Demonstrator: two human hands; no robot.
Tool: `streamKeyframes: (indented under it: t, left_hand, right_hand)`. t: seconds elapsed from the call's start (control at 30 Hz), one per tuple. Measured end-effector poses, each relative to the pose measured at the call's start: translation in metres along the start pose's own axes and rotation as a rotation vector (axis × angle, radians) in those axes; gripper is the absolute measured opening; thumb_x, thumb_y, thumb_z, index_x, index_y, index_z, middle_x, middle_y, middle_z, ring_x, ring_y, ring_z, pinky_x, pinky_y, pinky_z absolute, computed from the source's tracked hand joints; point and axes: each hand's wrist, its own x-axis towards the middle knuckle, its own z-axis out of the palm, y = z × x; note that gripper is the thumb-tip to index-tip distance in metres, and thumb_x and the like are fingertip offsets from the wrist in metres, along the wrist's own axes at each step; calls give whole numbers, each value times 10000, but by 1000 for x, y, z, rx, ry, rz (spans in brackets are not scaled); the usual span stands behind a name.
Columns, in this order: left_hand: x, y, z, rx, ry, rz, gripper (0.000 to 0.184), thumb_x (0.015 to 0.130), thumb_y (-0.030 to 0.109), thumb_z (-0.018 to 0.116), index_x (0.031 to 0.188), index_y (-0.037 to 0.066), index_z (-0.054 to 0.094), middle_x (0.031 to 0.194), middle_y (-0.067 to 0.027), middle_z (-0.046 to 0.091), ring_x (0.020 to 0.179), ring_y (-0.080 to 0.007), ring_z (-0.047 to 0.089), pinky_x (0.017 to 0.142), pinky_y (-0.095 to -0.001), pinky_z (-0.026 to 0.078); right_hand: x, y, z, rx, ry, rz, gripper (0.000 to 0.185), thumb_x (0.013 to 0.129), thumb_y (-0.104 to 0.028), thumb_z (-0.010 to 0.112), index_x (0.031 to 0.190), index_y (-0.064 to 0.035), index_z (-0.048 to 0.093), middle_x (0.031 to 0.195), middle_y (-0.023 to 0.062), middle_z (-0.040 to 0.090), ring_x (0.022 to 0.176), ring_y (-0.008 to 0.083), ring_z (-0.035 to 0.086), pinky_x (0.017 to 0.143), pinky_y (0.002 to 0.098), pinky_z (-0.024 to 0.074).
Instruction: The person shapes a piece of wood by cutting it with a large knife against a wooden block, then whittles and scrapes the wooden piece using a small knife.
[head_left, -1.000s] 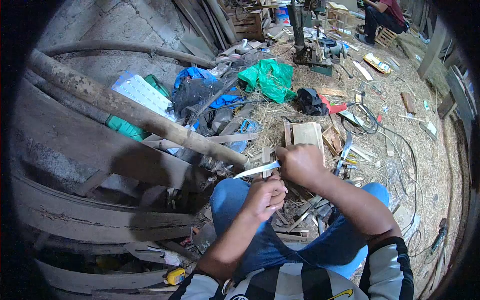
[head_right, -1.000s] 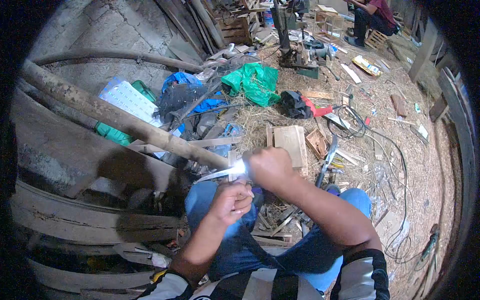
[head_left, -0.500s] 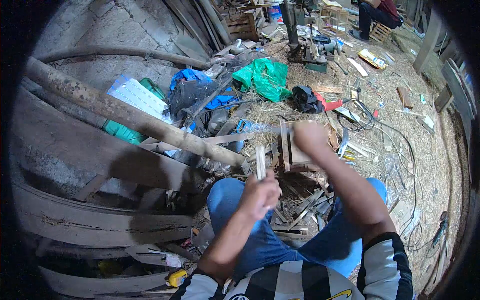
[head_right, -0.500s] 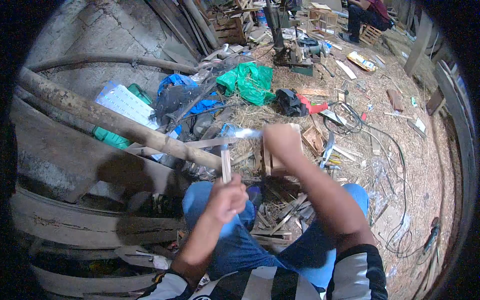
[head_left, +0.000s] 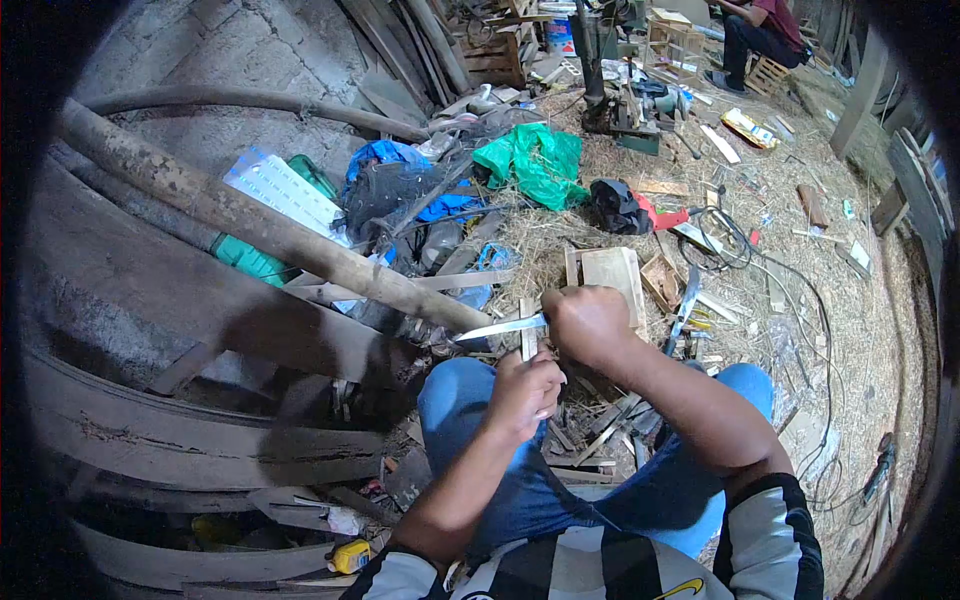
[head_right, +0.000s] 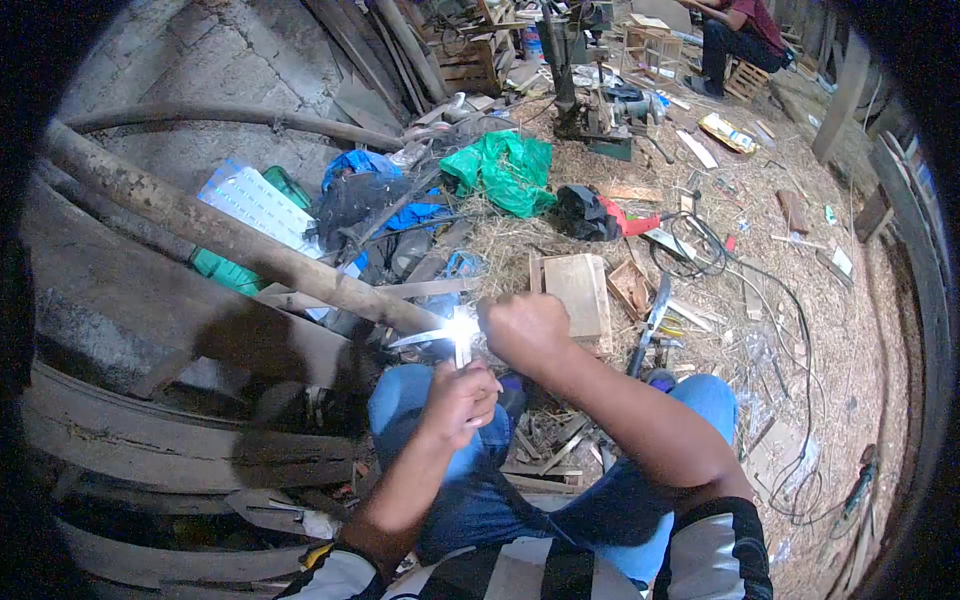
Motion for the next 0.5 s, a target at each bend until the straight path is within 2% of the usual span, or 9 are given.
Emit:
streamKeyframes:
  t: [0.2, 0.27, 0.33, 0.37, 0.4, 0.43, 0.47, 0.5]
  left_hand:
    - [5, -4, 7, 64, 13, 39, 293, 757, -71, 570, 740, 162, 393, 569, 42, 369, 360, -60, 309, 299, -246, 226]
    - [8, -2, 5, 31, 25, -13, 304, 757, -78, 562, 706, 161, 380, 558, 39, 362, 354, -60, 305, 295, -247, 224]
    - [5, -5, 5, 78, 45, 28, 309, 763, -77, 554, 687, 161, 373, 553, 36, 359, 351, -60, 300, 293, -247, 224]
    - [3, -7, 4, 123, 67, 66, 315, 770, -77, 546, 669, 161, 365, 547, 34, 355, 348, -59, 295, 292, -248, 223]
    - [-10, -9, 8, 97, 0, 71, 327, 772, -74, 544, 655, 164, 354, 545, 35, 352, 346, -59, 291, 291, -248, 222]
    - [-23, -9, 11, 75, -61, 76, 339, 774, -72, 542, 640, 167, 343, 542, 36, 349, 344, -59, 287, 290, -249, 220]
    - [-24, -9, 8, 13, -43, 72, 325, 775, -71, 547, 672, 165, 348, 546, 36, 354, 349, -57, 287, 293, -246, 215]
    - [-23, -7, 1, 2, -35, 83, 325, 775, -71, 547, 672, 165, 348, 546, 36, 354, 349, -57, 287, 293, -246, 215]
  right_hand:
    - [7, 14, 4, 3, -35, 47, 96, 770, -181, 596, 774, -97, 644, 753, 139, 693, 669, 323, 699, 585, 462, 550]
    - [9, 20, 9, -12, -33, 48, 92, 770, -172, 592, 775, -96, 642, 759, 141, 694, 674, 326, 699, 590, 465, 552]
    - [13, 30, 18, -42, -59, 62, 109, 778, -156, 581, 790, -85, 663, 778, 150, 696, 686, 340, 698, 590, 467, 553]
    - [17, 63, 36, -53, 76, 170, 125, 789, -134, 569, 790, -76, 679, 785, 166, 700, 701, 341, 704, 602, 473, 556]
    - [26, 106, 47, -62, 214, 277, 146, 799, -113, 557, 791, -66, 695, 792, 183, 705, 716, 343, 710, 613, 479, 560]
    - [32, 124, 16, -109, 31, 430, 157, 807, -116, 556, 808, -72, 707, 812, 198, 700, 741, 354, 702, 635, 477, 558]
    - [37, 118, -4, -63, 66, 523, 158, 809, -128, 563, 808, -90, 717, 814, 196, 697, 744, 354, 699, 643, 490, 556]
    - [39, 108, -17, -45, 83, 504, 149, 805, -132, 577, 831, -87, 716, 807, 197, 696, 741, 356, 698, 638, 488, 554]
